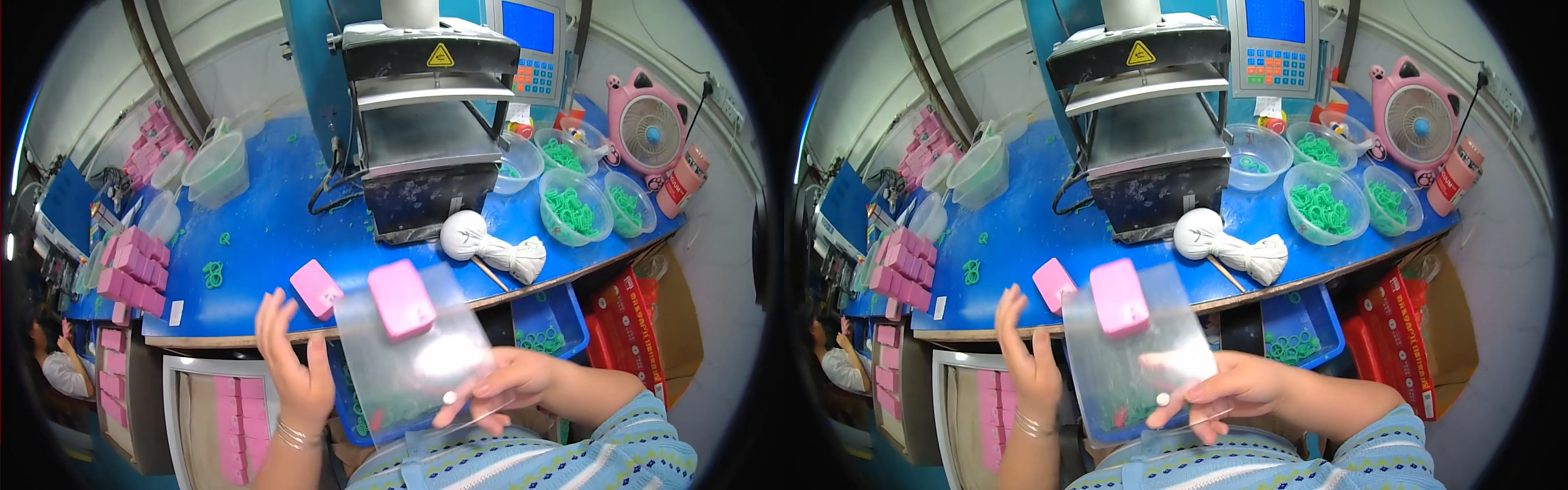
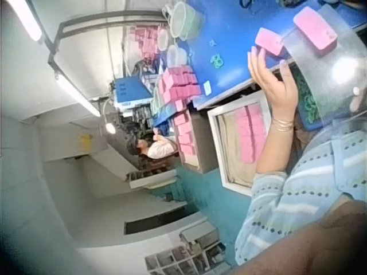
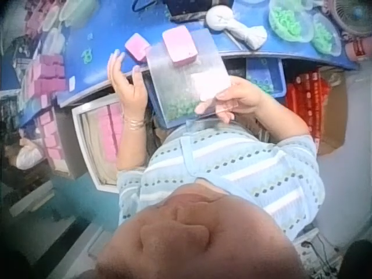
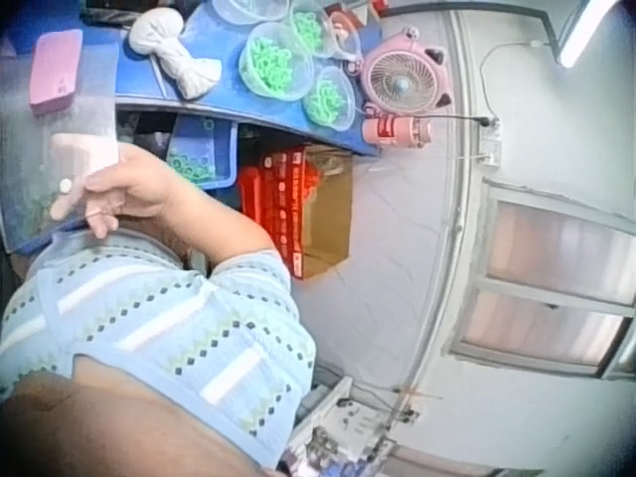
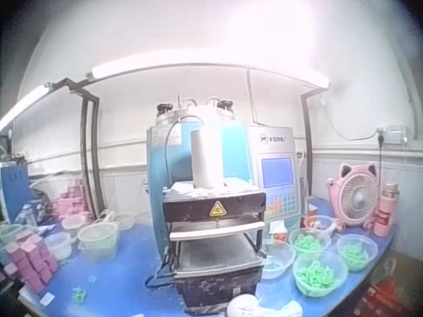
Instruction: Assembling small green rubber components into pink plastic molds using specialized tools.
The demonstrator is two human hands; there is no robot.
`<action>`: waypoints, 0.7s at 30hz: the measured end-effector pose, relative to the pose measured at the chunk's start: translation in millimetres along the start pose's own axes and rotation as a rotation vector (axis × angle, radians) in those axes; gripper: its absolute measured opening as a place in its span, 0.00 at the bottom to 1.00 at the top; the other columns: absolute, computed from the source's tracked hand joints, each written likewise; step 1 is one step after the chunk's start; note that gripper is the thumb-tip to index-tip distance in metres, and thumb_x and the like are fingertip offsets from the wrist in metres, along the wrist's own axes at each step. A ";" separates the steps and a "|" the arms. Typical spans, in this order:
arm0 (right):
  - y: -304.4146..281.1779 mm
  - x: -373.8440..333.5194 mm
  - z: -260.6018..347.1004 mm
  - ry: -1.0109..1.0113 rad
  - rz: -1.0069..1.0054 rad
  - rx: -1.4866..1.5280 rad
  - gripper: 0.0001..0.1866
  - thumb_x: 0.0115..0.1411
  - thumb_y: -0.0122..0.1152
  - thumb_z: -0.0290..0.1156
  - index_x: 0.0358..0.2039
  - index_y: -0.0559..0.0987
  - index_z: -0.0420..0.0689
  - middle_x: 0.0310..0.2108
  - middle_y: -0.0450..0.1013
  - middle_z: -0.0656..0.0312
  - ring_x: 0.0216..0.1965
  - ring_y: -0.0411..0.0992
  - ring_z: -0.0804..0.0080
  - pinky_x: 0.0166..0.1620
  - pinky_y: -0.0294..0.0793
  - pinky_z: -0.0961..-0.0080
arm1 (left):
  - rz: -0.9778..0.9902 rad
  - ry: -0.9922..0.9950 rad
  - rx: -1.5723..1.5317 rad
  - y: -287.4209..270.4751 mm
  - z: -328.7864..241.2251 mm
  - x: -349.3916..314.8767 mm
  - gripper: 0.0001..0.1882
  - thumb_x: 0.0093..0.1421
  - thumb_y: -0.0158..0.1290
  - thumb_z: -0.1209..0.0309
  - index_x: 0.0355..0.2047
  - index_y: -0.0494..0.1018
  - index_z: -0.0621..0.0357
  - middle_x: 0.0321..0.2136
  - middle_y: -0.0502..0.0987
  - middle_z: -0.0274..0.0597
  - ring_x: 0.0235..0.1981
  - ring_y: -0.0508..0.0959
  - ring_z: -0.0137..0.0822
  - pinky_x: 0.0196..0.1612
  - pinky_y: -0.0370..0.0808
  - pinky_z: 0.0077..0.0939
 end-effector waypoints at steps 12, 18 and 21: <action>54.7 -7.4 114.7 -0.397 0.006 -0.039 0.33 0.58 0.37 0.28 0.63 0.42 0.38 0.50 0.60 0.27 0.19 0.74 0.60 0.21 0.75 0.77 | 0.202 -0.136 0.175 31.1 35.0 35.9 0.41 0.40 0.63 0.61 0.52 0.58 0.64 0.47 0.63 0.53 0.50 0.64 0.51 0.54 0.61 0.40; 45.3 15.0 153.3 -0.699 -0.442 -0.220 0.24 0.61 0.40 0.29 0.58 0.57 0.35 0.45 0.68 0.38 0.28 0.76 0.66 0.31 0.78 0.79 | 0.188 -0.111 0.187 33.0 34.4 34.4 0.41 0.40 0.63 0.60 0.53 0.58 0.63 0.47 0.63 0.52 0.50 0.65 0.50 0.52 0.62 0.41; 41.6 25.0 155.8 -0.856 -0.727 -0.363 0.19 0.63 0.44 0.32 0.50 0.65 0.33 0.39 0.73 0.45 0.26 0.75 0.70 0.29 0.77 0.81 | 0.177 -0.099 0.193 32.2 34.7 33.2 0.41 0.40 0.63 0.61 0.53 0.58 0.62 0.47 0.63 0.52 0.49 0.65 0.50 0.52 0.62 0.41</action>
Point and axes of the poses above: each hand's wrist, its own x-axis towards the middle knuckle, its own y-axis out of the palm, z = x × y, the point moved 2 cm from there along x, towards the middle knuckle
